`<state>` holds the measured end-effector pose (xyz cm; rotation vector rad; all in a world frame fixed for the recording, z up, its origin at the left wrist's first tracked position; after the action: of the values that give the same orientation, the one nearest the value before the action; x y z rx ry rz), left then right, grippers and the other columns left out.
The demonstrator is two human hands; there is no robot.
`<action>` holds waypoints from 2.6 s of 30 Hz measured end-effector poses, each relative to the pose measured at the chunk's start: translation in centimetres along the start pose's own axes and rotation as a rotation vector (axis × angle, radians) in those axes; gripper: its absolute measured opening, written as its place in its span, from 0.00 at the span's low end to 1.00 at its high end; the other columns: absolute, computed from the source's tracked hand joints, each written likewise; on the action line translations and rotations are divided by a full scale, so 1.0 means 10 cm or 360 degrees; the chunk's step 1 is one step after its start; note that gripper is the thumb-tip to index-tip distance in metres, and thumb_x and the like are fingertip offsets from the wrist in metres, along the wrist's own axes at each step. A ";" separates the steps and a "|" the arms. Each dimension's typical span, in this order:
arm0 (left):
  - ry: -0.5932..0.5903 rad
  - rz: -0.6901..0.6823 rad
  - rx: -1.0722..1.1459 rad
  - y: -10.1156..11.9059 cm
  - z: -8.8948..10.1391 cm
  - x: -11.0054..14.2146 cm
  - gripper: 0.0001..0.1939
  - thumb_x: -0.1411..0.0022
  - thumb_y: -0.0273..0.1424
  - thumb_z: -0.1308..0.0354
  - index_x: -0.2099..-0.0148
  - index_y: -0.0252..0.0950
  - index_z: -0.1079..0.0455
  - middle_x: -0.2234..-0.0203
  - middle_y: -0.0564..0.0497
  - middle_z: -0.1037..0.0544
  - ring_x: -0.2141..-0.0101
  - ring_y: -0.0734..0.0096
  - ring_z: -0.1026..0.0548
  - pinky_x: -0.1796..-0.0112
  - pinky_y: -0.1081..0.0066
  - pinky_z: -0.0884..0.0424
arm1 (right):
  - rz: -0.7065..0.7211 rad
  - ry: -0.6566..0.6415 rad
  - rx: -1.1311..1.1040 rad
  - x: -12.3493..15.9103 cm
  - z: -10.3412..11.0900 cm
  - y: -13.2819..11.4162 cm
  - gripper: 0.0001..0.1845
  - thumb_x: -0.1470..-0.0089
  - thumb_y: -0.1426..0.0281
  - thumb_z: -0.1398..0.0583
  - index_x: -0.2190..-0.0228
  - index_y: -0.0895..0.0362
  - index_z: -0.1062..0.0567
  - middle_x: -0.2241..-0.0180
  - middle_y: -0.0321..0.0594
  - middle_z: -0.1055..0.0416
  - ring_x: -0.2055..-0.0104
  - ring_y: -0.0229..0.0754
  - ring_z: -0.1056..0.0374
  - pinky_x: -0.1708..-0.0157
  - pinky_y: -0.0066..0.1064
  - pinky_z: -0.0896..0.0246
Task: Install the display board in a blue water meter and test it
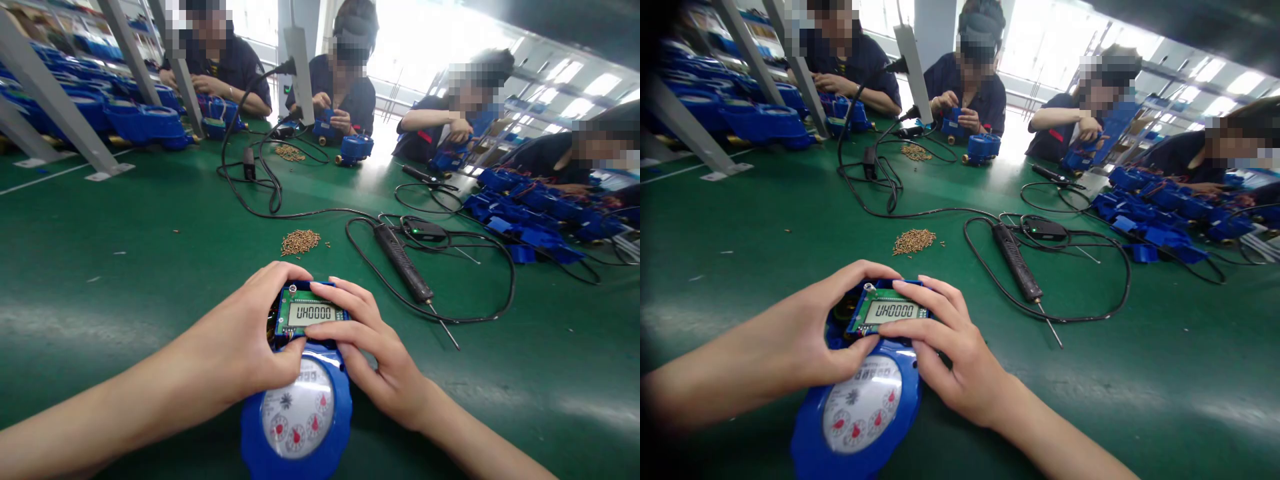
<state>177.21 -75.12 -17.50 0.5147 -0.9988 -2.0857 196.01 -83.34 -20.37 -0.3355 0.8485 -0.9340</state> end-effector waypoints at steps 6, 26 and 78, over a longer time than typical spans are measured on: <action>-0.0075 -0.0058 -0.0105 0.01 0.05 -0.03 0.25 0.50 0.32 0.44 0.48 0.35 0.37 0.51 0.42 0.27 0.50 0.54 0.27 0.48 0.55 0.28 | 0.0016 -0.0014 -0.0004 0.00 0.01 0.02 0.16 0.35 0.75 0.47 0.51 0.53 0.24 0.35 0.39 0.37 0.30 0.43 0.47 0.31 0.43 0.49; -0.0265 -0.0142 -0.0400 0.12 0.01 -0.23 0.31 0.60 0.26 0.43 0.48 0.31 0.32 0.54 0.40 0.27 0.52 0.46 0.28 0.51 0.50 0.28 | 0.0040 -0.0017 -0.0036 -0.02 0.00 0.02 0.16 0.35 0.75 0.47 0.51 0.54 0.23 0.37 0.42 0.34 0.30 0.44 0.47 0.32 0.43 0.48; -0.0007 -0.0311 0.0292 -0.22 0.11 -0.01 0.32 0.44 0.32 0.33 0.39 0.47 0.38 0.44 0.52 0.25 0.43 0.64 0.27 0.41 0.67 0.31 | -0.0042 0.0091 -0.0360 0.01 -0.03 0.08 0.27 0.37 0.78 0.41 0.44 0.37 0.26 0.35 0.37 0.45 0.33 0.46 0.42 0.36 0.43 0.37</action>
<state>175.54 -73.61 -18.59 0.7266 -1.1903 -2.1767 196.24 -82.92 -21.10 -0.5178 1.0070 -0.8770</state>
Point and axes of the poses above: each hand's wrist, its own x-axis away from the middle knuckle, its own z-axis out of the back of the hand, y = z × x, the point moved 1 cm from there along -x, towards the middle knuckle
